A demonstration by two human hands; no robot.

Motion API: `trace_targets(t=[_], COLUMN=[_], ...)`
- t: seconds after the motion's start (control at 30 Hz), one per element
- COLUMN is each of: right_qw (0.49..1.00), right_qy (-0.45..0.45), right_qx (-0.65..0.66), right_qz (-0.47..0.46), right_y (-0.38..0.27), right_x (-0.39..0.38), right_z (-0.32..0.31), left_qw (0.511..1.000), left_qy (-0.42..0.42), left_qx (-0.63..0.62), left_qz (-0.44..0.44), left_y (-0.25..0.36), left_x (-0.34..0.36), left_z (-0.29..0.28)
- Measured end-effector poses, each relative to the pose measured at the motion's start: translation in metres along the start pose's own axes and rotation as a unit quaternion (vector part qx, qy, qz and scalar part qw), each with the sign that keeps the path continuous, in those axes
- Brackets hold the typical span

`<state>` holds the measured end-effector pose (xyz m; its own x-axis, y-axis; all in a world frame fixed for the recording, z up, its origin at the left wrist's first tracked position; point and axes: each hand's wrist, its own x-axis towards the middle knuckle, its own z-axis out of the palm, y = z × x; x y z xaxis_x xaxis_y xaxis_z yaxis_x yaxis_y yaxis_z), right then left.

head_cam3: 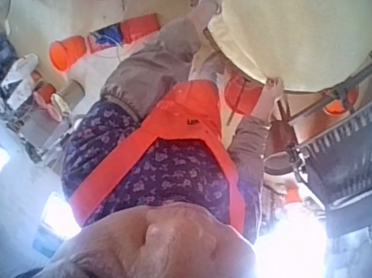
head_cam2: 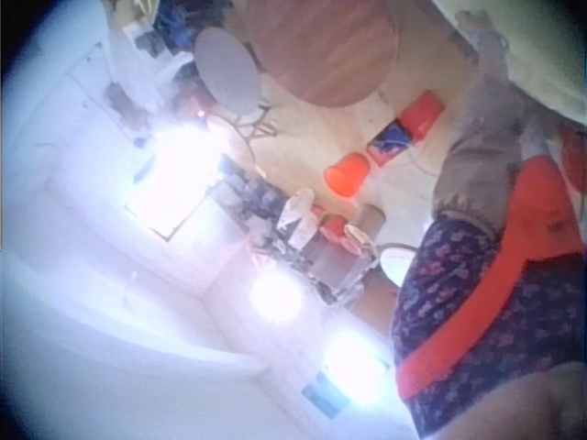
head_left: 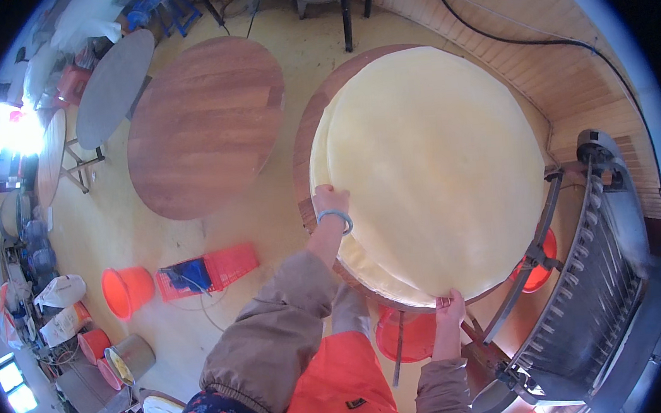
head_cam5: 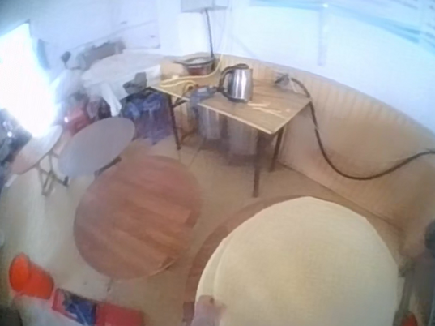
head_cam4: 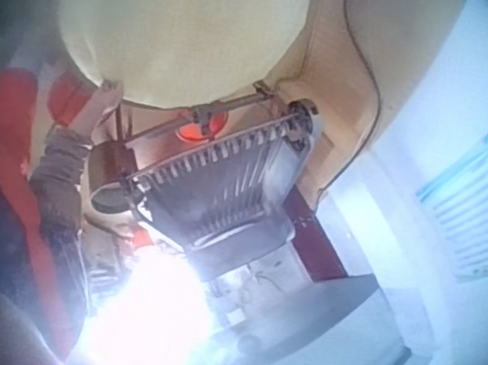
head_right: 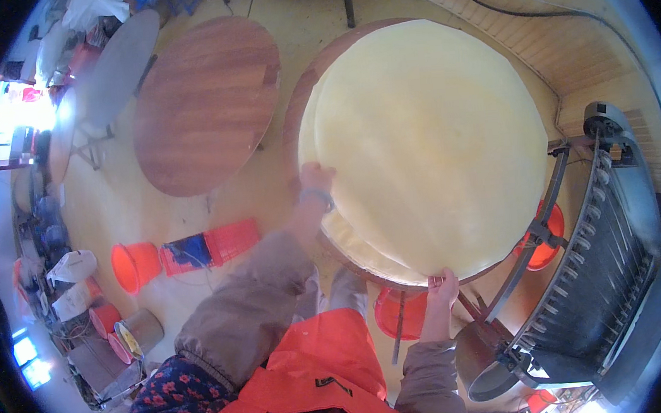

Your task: The person scrapes residue from a large flat griddle, then moves to a table to handle a large sheet of dough, folding and placing it. They then knead dough in a metal bowl and operate a control panel on a machine. Another person is visible working nearby.

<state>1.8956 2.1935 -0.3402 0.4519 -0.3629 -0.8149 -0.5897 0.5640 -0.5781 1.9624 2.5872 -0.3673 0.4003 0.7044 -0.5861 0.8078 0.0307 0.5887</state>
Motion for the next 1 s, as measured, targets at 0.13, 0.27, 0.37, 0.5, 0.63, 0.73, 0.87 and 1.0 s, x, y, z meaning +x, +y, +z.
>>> trace_targets(t=[0.13,0.27,0.37,0.5,0.63,0.73,0.87,1.0], right_qw=[1.0,1.0,0.999,0.999,0.995,0.99,0.97,0.93], right_qy=[-0.013,-0.021,-0.035,-0.038,-0.066,-0.061,-0.116,-0.154], right_qx=[-0.007,0.006,0.001,0.0,-0.014,-0.021,0.105,0.331], right_qz=[0.003,0.003,-0.001,0.015,0.07,0.128,0.188,0.038], right_y=[0.0,0.002,0.004,0.006,0.005,0.0,-0.015,-0.034], right_x=[0.001,-0.003,-0.005,-0.007,-0.012,-0.027,-0.059,-0.079], right_z=[-0.001,-0.004,-0.003,-0.004,-0.014,-0.019,-0.001,0.02], left_qw=[0.997,0.984,0.99,0.993,0.981,0.957,0.934,0.932], left_qy=[0.03,0.042,-0.003,-0.087,-0.009,-0.058,-0.133,-0.123], left_qx=[-0.02,-0.174,-0.14,-0.068,0.011,-0.134,-0.257,-0.276], left_qz=[0.065,-0.005,0.017,0.042,0.193,0.249,0.21,0.2], left_y=[-0.006,0.004,0.019,0.038,0.082,0.124,0.154,0.149], left_x=[0.014,-0.007,-0.029,-0.054,-0.089,-0.114,-0.129,-0.123], left_z=[0.003,-0.002,-0.017,-0.031,-0.029,-0.032,-0.04,-0.047])
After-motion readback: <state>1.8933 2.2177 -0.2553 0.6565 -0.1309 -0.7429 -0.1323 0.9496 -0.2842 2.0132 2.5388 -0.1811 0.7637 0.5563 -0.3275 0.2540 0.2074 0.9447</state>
